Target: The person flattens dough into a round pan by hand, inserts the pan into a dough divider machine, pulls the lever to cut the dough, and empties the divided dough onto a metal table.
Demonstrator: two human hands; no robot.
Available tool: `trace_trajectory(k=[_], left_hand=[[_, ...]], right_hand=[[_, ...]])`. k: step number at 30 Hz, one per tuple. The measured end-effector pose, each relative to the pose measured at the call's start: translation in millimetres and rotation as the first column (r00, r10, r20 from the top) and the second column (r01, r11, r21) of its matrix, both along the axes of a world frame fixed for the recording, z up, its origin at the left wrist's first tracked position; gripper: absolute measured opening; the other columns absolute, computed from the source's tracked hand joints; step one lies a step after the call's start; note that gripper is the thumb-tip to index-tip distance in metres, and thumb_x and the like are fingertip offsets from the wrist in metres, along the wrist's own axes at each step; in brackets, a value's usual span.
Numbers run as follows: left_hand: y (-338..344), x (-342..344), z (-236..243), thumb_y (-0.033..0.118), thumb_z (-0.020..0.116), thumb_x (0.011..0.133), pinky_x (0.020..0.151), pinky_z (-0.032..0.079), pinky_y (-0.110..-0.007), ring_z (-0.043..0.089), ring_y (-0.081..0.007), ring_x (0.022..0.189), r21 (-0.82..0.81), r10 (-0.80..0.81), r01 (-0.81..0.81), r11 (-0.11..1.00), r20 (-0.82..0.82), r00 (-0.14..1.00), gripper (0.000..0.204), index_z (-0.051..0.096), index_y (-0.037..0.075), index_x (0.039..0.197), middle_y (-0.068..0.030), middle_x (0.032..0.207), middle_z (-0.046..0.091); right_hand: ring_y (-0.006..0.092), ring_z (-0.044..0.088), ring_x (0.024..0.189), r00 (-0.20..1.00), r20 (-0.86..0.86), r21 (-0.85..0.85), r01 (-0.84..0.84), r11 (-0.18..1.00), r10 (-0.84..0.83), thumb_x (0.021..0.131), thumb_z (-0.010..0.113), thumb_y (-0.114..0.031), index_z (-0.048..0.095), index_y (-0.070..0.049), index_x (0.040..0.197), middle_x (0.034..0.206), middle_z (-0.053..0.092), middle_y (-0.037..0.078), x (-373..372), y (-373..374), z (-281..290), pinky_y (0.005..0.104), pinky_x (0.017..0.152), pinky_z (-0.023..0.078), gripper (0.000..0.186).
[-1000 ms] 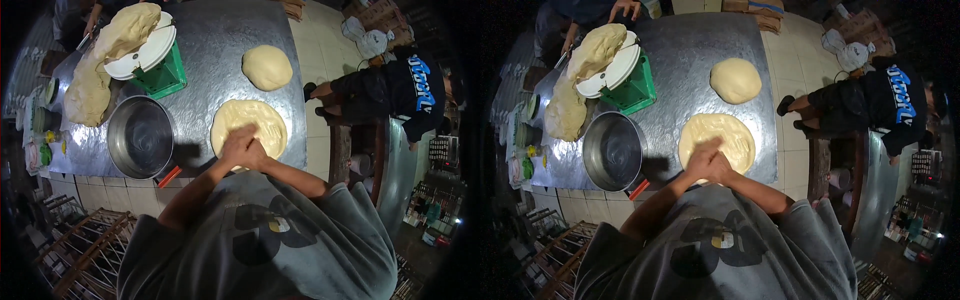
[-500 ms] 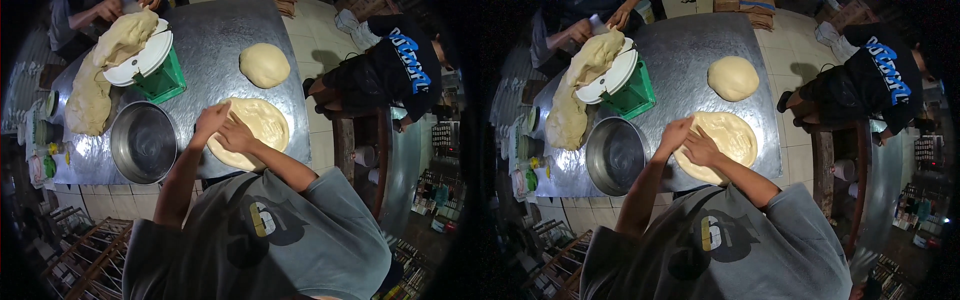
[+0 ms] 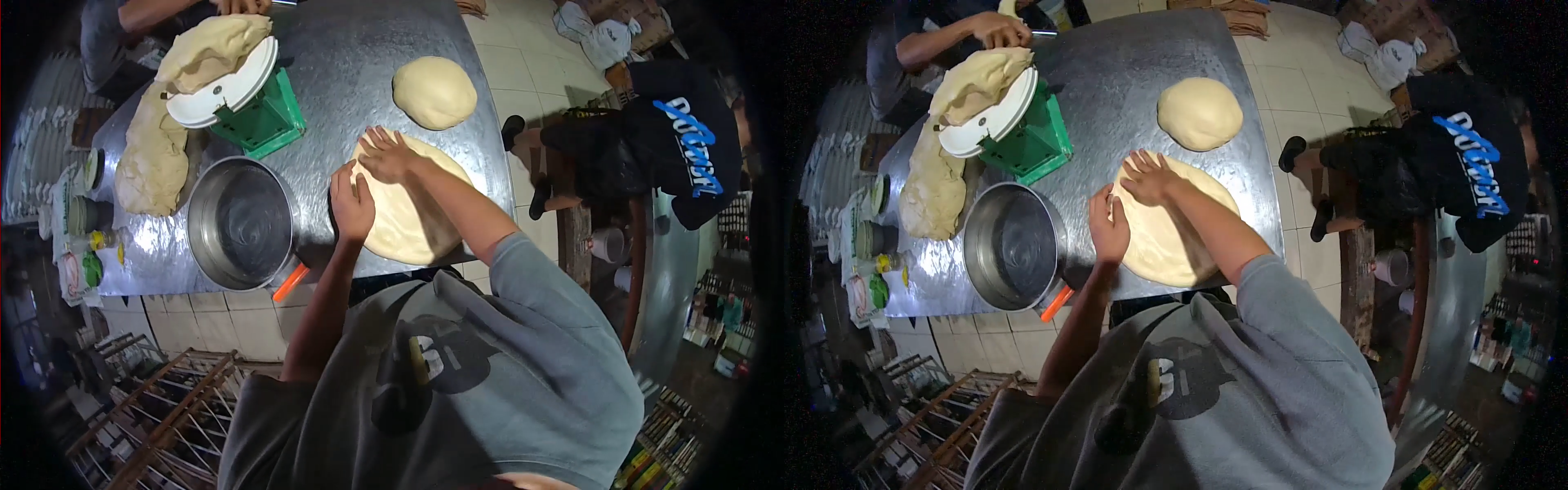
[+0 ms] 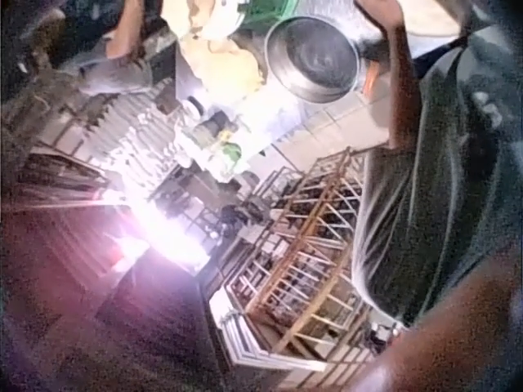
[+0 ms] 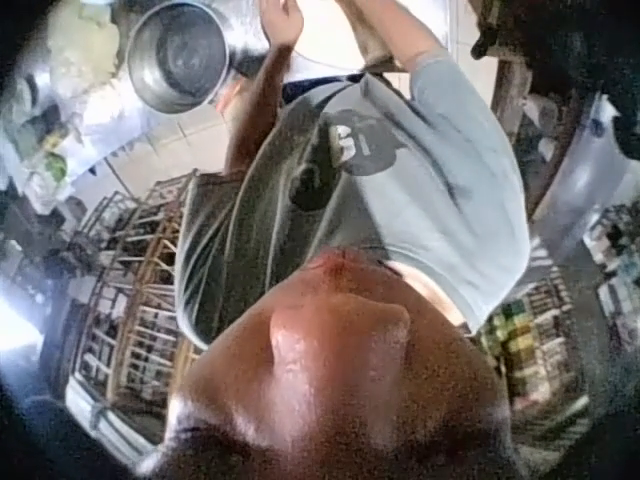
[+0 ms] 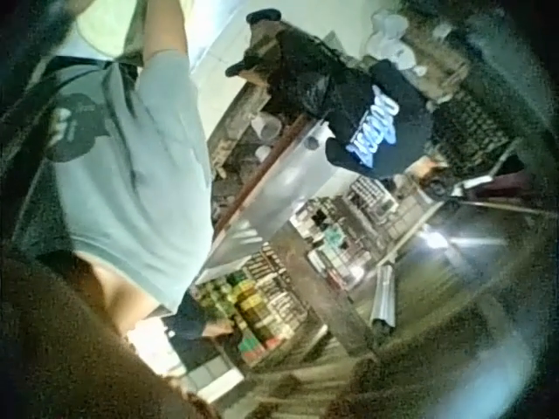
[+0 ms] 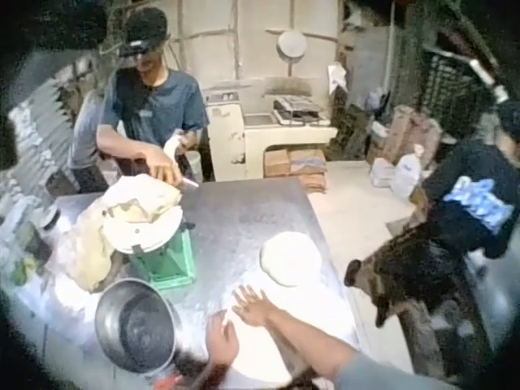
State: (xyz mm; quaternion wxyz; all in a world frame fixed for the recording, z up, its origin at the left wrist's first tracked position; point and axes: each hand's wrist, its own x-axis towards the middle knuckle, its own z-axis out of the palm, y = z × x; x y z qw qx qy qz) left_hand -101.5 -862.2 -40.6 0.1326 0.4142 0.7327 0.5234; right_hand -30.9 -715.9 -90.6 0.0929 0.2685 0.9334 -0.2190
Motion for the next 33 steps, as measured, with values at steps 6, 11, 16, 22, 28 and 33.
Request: trace_trajectory(k=[6,11,16,22,28,33], left_hand=[[-2,-2,-62,0.031,0.045,0.091,0.108,0.024,-0.045,0.027,-0.0351,0.133,-0.452,-0.357,0.182,0.873,-0.338,0.871,0.058,0.032,-0.004,0.136,-0.023,0.142,0.03],[23,-23,-72,0.038,0.044,0.091,0.108,0.023,-0.047,0.026,-0.0316,0.135,-0.448,-0.383,0.159,0.88,-0.47,0.795,0.062,0.032,-0.001,0.137,-0.02,0.145,0.027],[-43,8,-64,0.045,0.053,0.085,0.107,0.025,-0.046,0.03,-0.0318,0.133,-0.457,-0.323,0.037,0.889,-0.566,0.758,0.073,0.034,-0.004,0.136,-0.0212,0.142,0.031],[-42,-10,-58,0.05,0.054,0.082,0.107,0.023,-0.047,0.027,-0.0357,0.133,-0.512,-0.264,-0.014,0.859,-0.466,0.844,0.081,0.031,-0.006,0.136,-0.0241,0.143,0.028],[-86,16,-46,0.057,0.055,0.079,0.109,0.015,-0.051,0.018,-0.0378,0.136,-0.461,-0.302,0.088,0.883,-0.416,0.858,0.09,0.026,-0.002,0.14,-0.0266,0.146,0.019],[-54,53,-16,0.054,0.051,0.081,0.11,0.009,-0.051,0.023,-0.037,0.134,-0.596,-0.043,-0.334,0.73,-0.529,0.848,0.081,0.035,-0.004,0.135,-0.0284,0.142,0.025]], right_hand=[[0.0286,0.011,0.139,0.982,-0.188,0.0,0.016,1.0,-0.016,0.095,0.029,-0.042,0.026,-0.012,0.143,0.151,0.016,0.011,86,-23,7,0.0433,0.113,0.007,0.056],[0.0252,0.015,0.139,0.985,-0.141,0.16,0.117,0.98,-0.095,0.095,0.03,-0.042,0.024,-0.011,0.143,0.15,0.018,0.01,76,16,-1,0.0412,0.112,0.01,0.057],[0.0219,0.014,0.139,0.984,-0.128,0.267,0.157,0.951,-0.127,0.093,0.031,-0.047,0.02,-0.005,0.143,0.15,0.019,0.013,132,-23,-5,0.04,0.113,0.007,0.066],[0.0274,0.014,0.139,0.908,-0.069,0.163,0.419,0.893,-0.413,0.093,0.031,-0.047,0.022,-0.004,0.142,0.148,0.02,0.018,123,-11,15,0.0452,0.112,0.007,0.066],[0.0276,0.003,0.141,0.956,-0.08,0.267,0.294,0.918,-0.283,0.088,0.038,-0.057,0.018,-0.012,0.145,0.152,0.008,0.015,168,-37,5,0.0524,0.11,0.001,0.075],[0.0462,0.008,0.136,0.805,-0.222,0.335,0.593,0.732,-0.55,0.089,0.038,-0.049,0.03,-0.015,0.141,0.146,0.014,0.027,122,-84,35,0.0649,0.104,0.0,0.063]])
